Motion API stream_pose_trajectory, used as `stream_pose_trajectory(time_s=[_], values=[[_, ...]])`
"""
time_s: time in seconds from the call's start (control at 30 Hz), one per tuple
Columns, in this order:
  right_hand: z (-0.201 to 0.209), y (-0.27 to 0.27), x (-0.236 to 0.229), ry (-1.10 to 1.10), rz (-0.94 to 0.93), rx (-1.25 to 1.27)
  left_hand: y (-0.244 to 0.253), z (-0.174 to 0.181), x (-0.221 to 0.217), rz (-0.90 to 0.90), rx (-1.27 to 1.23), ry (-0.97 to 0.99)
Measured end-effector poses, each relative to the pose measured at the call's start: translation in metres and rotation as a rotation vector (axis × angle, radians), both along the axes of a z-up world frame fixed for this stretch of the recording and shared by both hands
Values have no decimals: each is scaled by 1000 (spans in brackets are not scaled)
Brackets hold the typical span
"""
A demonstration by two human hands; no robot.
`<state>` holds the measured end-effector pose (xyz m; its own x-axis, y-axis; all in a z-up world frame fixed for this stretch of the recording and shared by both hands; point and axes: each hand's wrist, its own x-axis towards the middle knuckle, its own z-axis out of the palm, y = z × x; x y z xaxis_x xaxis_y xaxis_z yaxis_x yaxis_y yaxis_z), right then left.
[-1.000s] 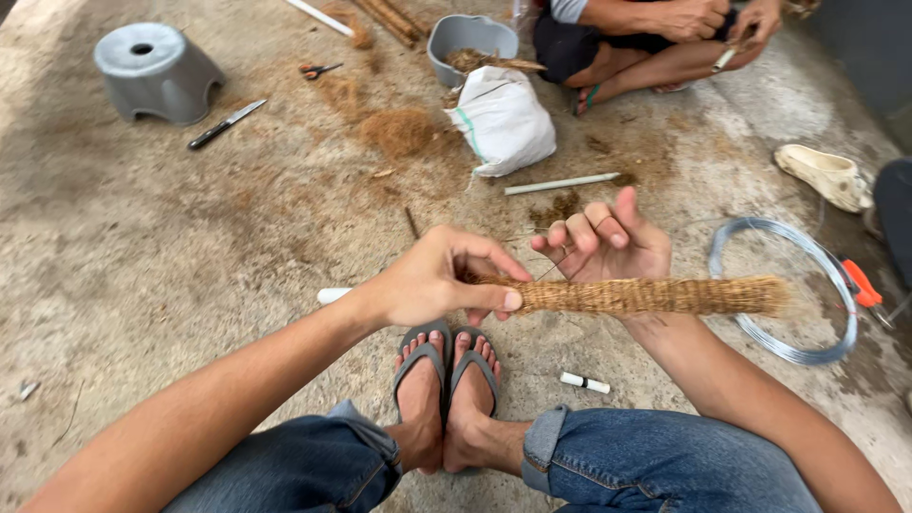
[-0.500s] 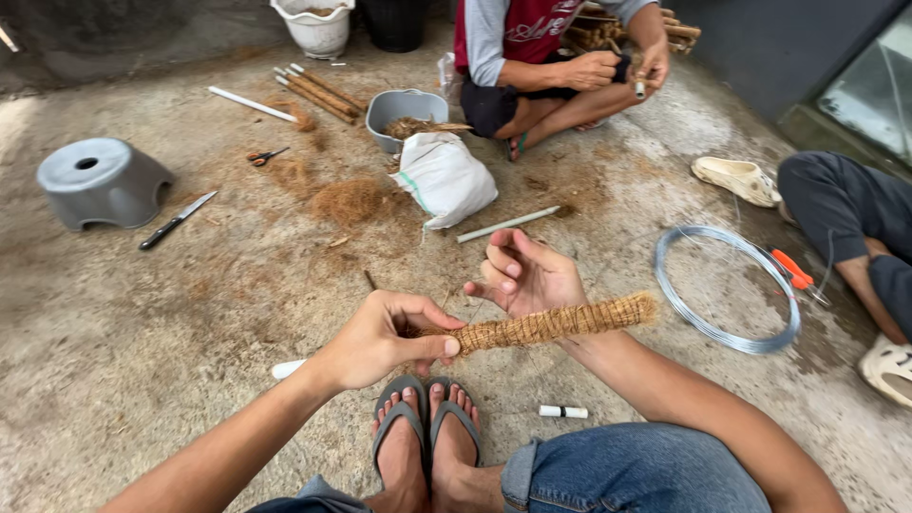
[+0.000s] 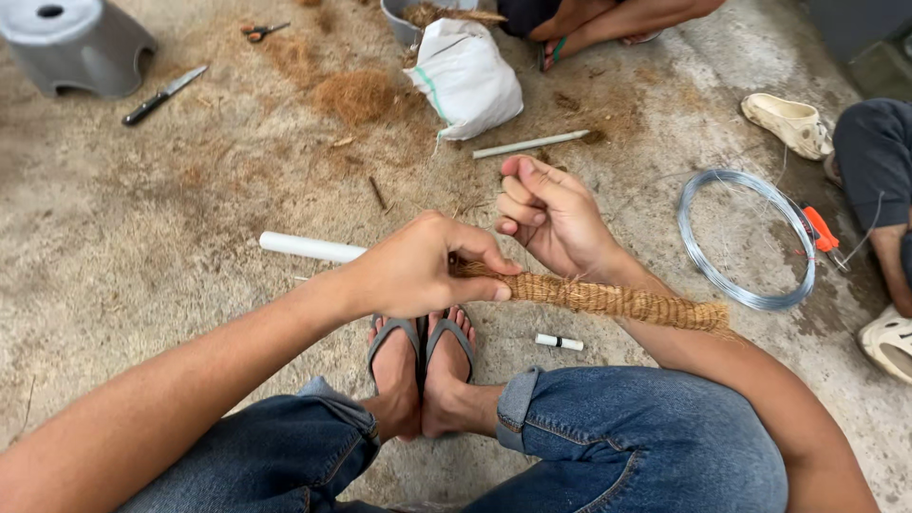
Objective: The person sits on the floor and wraps a thin wire around a cylindrical bundle of natural fibers attached to a white plastic handle. They use their hands to pull the wire tight and rotate the bundle to ensure even coverage. Other people are visible in the background performing similar tasks.
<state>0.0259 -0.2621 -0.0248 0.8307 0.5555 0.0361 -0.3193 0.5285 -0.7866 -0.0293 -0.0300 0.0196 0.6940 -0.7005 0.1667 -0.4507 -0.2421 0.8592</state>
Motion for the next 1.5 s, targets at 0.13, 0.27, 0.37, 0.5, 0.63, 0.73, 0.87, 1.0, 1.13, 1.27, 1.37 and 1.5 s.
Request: stream_pose_trajectory(time_s=[0.13,0.27,0.37,0.5,0.63,0.73,0.87,1.0,1.13,1.27,1.37,1.5], values=[[4,-2,-1,35,-32,1,-2,4,-1,-5,14,-68],[10,-7,-1,-28,-72,-16,-3,7,-1,-12,30,-160],[16,-9,-3,-77,-43,5,-6,11,-2,-9,109,-220],[19,-7,-5,-69,-43,-8,-9,18,-5,-40,37,-263],[21,-5,-4,-80,-29,16,-8,21,-6,-1,191,-233],[23,-3,-3,-44,-36,12,-7,19,-5,-16,75,-276],[22,-3,-4,-72,-41,27,-5,14,-4,-23,76,-299],[24,-4,-4,-99,-39,62,-6,13,-5,-40,107,-295],[30,-6,-8,-165,-31,73,-7,12,-6,-56,162,-252],[32,-7,-10,-213,-14,66,-10,10,-7,-79,126,-250],[29,-7,-6,-184,-11,66,-12,11,-9,-90,96,-252],[17,-5,2,-94,-27,55,-13,13,-11,-57,128,-172]])
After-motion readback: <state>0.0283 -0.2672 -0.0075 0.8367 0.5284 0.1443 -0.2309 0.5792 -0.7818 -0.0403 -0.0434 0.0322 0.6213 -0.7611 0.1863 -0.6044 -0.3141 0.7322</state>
